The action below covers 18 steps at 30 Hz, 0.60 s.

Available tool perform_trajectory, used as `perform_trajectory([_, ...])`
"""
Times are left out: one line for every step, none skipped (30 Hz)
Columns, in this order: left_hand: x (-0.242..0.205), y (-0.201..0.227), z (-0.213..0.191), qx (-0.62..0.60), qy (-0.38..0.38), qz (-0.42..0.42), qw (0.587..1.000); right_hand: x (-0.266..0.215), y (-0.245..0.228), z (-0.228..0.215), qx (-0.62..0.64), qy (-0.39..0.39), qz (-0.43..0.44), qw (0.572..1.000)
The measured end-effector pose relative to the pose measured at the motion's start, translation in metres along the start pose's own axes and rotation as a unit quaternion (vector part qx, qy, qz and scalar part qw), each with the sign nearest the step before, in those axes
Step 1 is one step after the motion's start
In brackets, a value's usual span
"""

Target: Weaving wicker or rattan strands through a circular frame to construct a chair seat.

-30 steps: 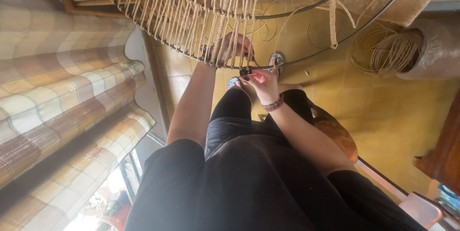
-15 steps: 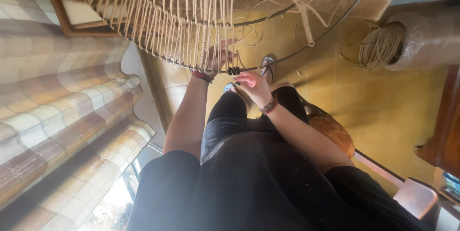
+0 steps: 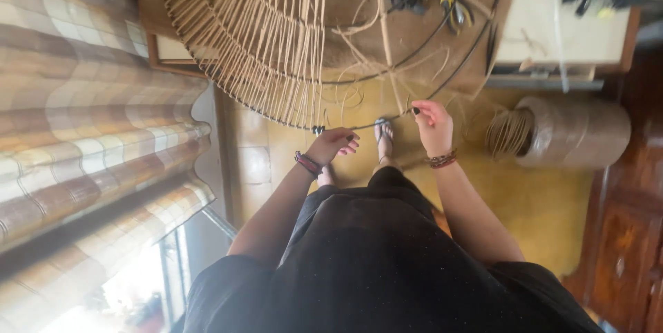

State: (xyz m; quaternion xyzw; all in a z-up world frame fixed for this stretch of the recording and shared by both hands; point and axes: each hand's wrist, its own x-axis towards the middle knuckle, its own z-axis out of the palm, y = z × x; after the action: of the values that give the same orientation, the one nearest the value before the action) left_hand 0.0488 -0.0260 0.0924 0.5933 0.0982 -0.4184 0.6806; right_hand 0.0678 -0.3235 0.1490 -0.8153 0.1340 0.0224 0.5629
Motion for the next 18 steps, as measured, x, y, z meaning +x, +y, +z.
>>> perform_trajectory([0.004,0.019,0.009,0.003,0.014,0.044,0.999,0.014,-0.006,-0.007,-0.027,-0.008,-0.041,0.999])
perform_trajectory([0.009,0.038,0.018,0.007,0.029,0.087,0.996,0.029,-0.012,-0.014,-0.052,-0.016,-0.083,0.995])
perform_trajectory([0.014,0.059,0.029,0.001,0.041,0.095,0.995,0.041,-0.022,-0.02,-0.052,-0.027,-0.094,0.994])
perform_trajectory([0.019,0.081,0.04,0.078,0.119,0.138,0.98,0.053,-0.031,-0.025,-0.073,-0.02,-0.146,0.986])
perform_trajectory([0.027,0.102,0.049,0.154,0.196,0.178,0.952,0.066,-0.039,-0.029,-0.094,-0.012,-0.198,0.976])
perform_trajectory([0.033,0.12,0.057,0.149,0.207,0.183,0.95,0.084,-0.038,-0.035,-0.093,-0.02,-0.208,0.974])
perform_trajectory([0.038,0.137,0.066,0.144,0.234,0.202,0.94,0.097,-0.036,-0.041,-0.117,-0.02,-0.238,0.964])
perform_trajectory([0.043,0.153,0.074,0.138,0.261,0.221,0.929,0.111,-0.033,-0.046,-0.14,-0.02,-0.268,0.953])
perform_trajectory([0.053,0.16,0.084,0.135,0.268,0.219,0.928,0.123,-0.038,-0.052,-0.139,-0.027,-0.27,0.952])
perform_trajectory([0.062,0.166,0.093,0.107,0.294,0.236,0.92,0.134,-0.042,-0.056,-0.123,-0.047,-0.264,0.955])
perform_trajectory([0.073,0.171,0.102,0.079,0.32,0.255,0.909,0.146,-0.046,-0.062,-0.108,-0.067,-0.259,0.957])
perform_trajectory([0.072,0.178,0.113,0.074,0.327,0.254,0.907,0.151,-0.045,-0.064,-0.109,-0.074,-0.262,0.956])
perform_trajectory([0.071,0.186,0.121,0.124,0.386,0.298,0.864,0.158,-0.046,-0.063,-0.098,-0.096,-0.256,0.957])
perform_trajectory([0.07,0.195,0.129,0.173,0.442,0.337,0.813,0.165,-0.047,-0.062,-0.087,-0.117,-0.249,0.957])
perform_trajectory([0.065,0.206,0.131,0.17,0.452,0.333,0.81,0.17,-0.046,-0.061,-0.085,-0.128,-0.252,0.955])
perform_trajectory([0.06,0.216,0.133,0.241,0.477,0.334,0.776,0.175,-0.045,-0.059,-0.081,-0.148,-0.252,0.953])
perform_trajectory([0.054,0.224,0.136,0.312,0.497,0.33,0.739,0.176,-0.043,-0.057,-0.077,-0.167,-0.25,0.951])
perform_trajectory([0.057,0.222,0.128,0.309,0.505,0.323,0.738,0.18,-0.039,-0.056,-0.076,-0.177,-0.251,0.949])
